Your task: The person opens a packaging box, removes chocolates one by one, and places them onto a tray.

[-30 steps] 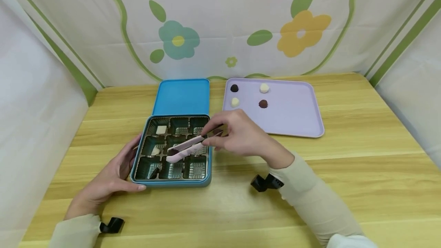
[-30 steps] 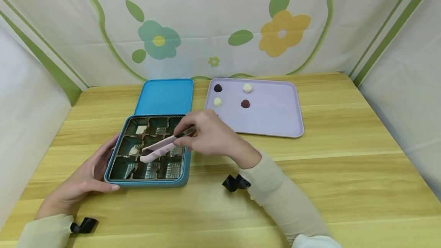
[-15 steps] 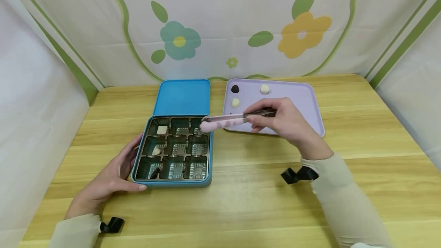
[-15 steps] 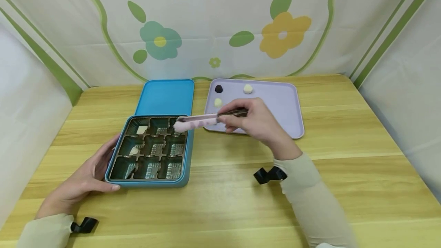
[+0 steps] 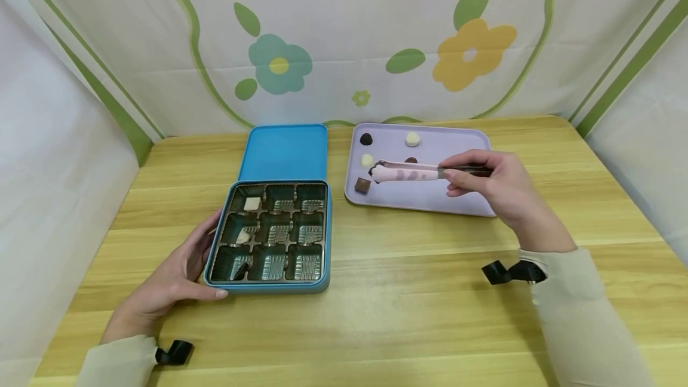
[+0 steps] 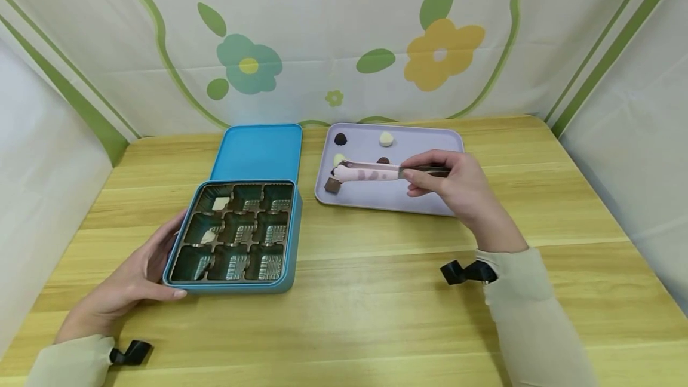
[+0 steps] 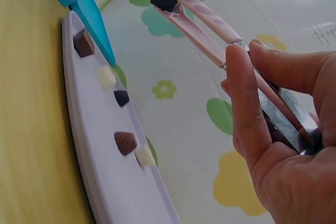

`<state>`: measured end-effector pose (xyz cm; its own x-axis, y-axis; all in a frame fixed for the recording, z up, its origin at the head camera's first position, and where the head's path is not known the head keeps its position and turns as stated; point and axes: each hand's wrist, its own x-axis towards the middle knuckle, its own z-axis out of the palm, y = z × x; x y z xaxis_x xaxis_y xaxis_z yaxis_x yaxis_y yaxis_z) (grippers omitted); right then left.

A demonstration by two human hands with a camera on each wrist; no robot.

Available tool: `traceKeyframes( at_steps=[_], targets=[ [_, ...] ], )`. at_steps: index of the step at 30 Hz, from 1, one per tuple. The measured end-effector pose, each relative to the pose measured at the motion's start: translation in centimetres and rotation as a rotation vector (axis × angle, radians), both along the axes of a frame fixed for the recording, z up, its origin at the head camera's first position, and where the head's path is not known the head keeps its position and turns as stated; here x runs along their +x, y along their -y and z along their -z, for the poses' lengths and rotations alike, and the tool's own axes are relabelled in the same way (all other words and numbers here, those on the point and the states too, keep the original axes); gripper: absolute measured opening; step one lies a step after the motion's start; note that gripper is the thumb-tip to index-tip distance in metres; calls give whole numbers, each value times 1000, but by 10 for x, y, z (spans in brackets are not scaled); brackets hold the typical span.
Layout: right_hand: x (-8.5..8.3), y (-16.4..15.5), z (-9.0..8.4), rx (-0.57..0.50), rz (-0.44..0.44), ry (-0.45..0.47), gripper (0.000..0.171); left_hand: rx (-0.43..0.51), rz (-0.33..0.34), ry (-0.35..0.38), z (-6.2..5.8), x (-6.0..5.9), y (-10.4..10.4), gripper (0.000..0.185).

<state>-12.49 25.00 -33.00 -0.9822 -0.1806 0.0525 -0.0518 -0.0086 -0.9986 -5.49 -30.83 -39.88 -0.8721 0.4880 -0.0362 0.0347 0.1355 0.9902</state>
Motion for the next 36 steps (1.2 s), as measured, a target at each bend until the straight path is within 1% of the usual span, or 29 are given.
traceKeyframes(
  at_steps=[4, 7, 10, 14, 17, 20, 22, 25, 27, 30, 34, 36],
  targets=[
    [2, -14, 3, 9, 36, 12, 16, -12, -14, 7, 2, -1, 1, 134],
    [4, -24, 6, 27, 60, 41, 17, -23, -27, 15, 3, -1, 1, 135],
    [6, -33, 9, 94, 101, 79, 16, -13, -14, 8, 2, -2, 1, 135],
    [8, -43, 13, 215, 153, 128, 15, -12, -13, 6, 2, -2, 1, 135],
    [6, -49, 17, 248, 147, 150, 16, -6, -12, 0, 3, -2, 1, 135],
    [3, -55, 23, 238, 127, 169, 14, 18, -2, -16, 3, -1, 0, 134],
    [1, -59, 26, 258, 113, 185, 14, 23, -2, -21, 2, -1, 0, 134],
    [-2, -63, 29, 299, 114, 231, 8, 17, -9, -15, 2, -1, 0, 134],
    [-3, -65, 31, 300, 112, 259, 6, 10, -11, -12, 2, 0, 0, 134],
    [-4, -67, 33, 255, 115, 288, 7, 7, -8, -11, 2, 0, 0, 134],
    [-5, -67, 33, 190, 130, 284, 11, 6, -4, -7, 0, 0, 0, 134],
    [-5, -67, 33, 181, 144, 277, 12, 5, -7, -5, 0, 0, -1, 134]
  ],
)
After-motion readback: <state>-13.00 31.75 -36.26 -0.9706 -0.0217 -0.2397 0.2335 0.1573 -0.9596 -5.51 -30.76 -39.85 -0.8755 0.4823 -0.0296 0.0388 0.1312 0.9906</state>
